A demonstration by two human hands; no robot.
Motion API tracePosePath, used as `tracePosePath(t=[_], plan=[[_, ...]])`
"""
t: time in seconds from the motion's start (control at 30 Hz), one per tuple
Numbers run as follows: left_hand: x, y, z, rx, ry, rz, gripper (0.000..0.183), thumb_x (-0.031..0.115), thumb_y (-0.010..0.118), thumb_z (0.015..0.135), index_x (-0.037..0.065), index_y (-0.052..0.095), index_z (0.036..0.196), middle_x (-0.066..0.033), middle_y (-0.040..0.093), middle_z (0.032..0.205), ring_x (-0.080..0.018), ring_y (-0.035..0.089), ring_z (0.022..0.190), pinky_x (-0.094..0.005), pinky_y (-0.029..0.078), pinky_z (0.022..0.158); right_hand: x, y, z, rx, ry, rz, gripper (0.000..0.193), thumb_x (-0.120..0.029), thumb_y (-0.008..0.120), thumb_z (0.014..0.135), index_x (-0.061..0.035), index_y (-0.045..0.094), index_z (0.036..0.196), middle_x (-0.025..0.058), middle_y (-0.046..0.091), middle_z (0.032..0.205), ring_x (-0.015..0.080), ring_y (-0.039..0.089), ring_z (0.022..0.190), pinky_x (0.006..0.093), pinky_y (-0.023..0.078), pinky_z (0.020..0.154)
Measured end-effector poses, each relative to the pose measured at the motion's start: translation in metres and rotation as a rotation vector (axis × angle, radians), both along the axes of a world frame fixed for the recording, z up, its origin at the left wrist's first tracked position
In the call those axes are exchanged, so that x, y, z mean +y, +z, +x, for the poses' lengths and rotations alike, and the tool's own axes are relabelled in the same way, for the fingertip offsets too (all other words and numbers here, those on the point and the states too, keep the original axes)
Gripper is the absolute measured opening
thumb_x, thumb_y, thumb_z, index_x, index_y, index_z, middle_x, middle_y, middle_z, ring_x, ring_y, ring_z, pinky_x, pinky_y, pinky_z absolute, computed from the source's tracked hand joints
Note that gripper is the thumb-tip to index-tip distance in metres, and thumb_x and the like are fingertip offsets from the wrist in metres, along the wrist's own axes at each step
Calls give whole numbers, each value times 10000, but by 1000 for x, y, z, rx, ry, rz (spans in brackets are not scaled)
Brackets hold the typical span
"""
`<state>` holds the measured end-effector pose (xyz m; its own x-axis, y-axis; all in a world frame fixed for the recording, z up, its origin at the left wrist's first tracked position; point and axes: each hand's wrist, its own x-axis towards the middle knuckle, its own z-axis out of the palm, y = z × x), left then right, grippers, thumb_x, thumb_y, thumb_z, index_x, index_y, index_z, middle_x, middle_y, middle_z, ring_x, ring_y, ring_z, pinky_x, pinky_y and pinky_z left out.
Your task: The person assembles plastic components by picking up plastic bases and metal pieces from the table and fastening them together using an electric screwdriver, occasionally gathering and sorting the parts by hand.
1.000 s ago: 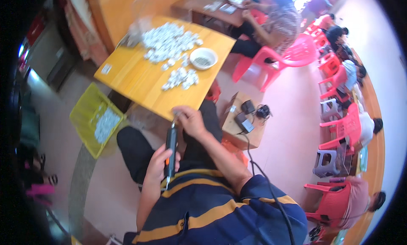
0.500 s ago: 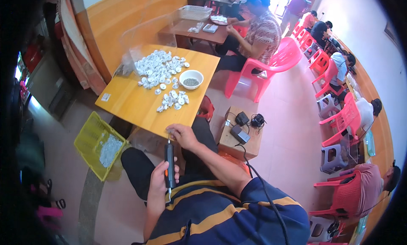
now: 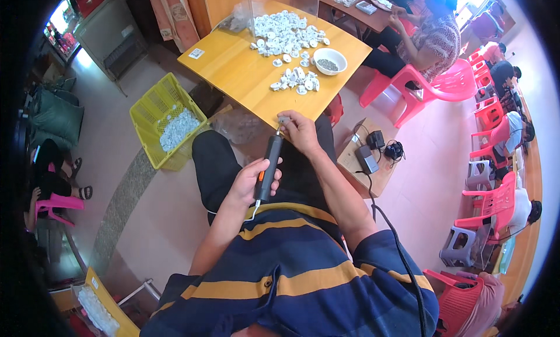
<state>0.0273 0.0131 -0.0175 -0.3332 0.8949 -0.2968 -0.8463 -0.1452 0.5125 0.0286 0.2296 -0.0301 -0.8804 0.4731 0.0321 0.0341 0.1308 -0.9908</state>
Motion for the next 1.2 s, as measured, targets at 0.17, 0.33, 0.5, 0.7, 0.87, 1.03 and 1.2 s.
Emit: tracePosePath(t=[0.17,0.33,0.5,0.7,0.87,1.03,1.2], plan=[[0,-2,-3,-18,-2,11,339,286,521,1021,44,540,1258,-103,651,893,-191,664,679,-329,572,588,1,2,1,24,-21,48,146,-61,603,986,-28,695,1095,-12,636,750,31,559,648,195,463,576],[1,-3,-4,-38,-4,34,360,286,520,1022,36,544,1280,-114,654,895,-194,667,683,-325,584,583,0,11,3,-43,34,52,161,-114,607,1000,-26,680,1114,-21,632,790,25,545,671,177,435,583],[1,3,-6,-54,-11,14,327,265,535,1008,51,529,1255,-104,653,885,-192,666,665,-326,563,592,5,0,1,-17,30,-1,158,-115,607,1003,-32,683,1115,-22,629,790,21,544,677,170,434,588],[0,3,-6,-65,-6,-2,339,266,528,1014,48,526,1273,-105,657,889,-188,664,665,-321,560,592,5,-3,1,-52,19,-40,157,-112,601,1010,-34,683,1119,-19,640,812,22,561,708,168,454,616],[0,5,-8,-43,-4,-11,345,261,521,1019,45,525,1288,-104,661,893,-184,666,663,-317,562,592,5,-2,0,-21,3,17,149,-45,593,989,-25,696,1095,-4,652,775,38,592,687,198,499,621],[-1,2,-12,-43,-11,-23,354,253,519,1020,43,517,1305,-100,663,891,-178,668,663,-308,561,590,6,-2,1,-19,10,8,155,-37,591,988,-23,697,1100,3,663,791,42,614,705,198,510,632],[-1,2,-13,-38,-19,-22,362,243,519,1019,42,509,1320,-102,662,893,-178,668,664,-302,562,587,4,3,2,-28,2,10,157,-35,593,989,-23,697,1106,1,665,794,42,613,702,196,516,638]])
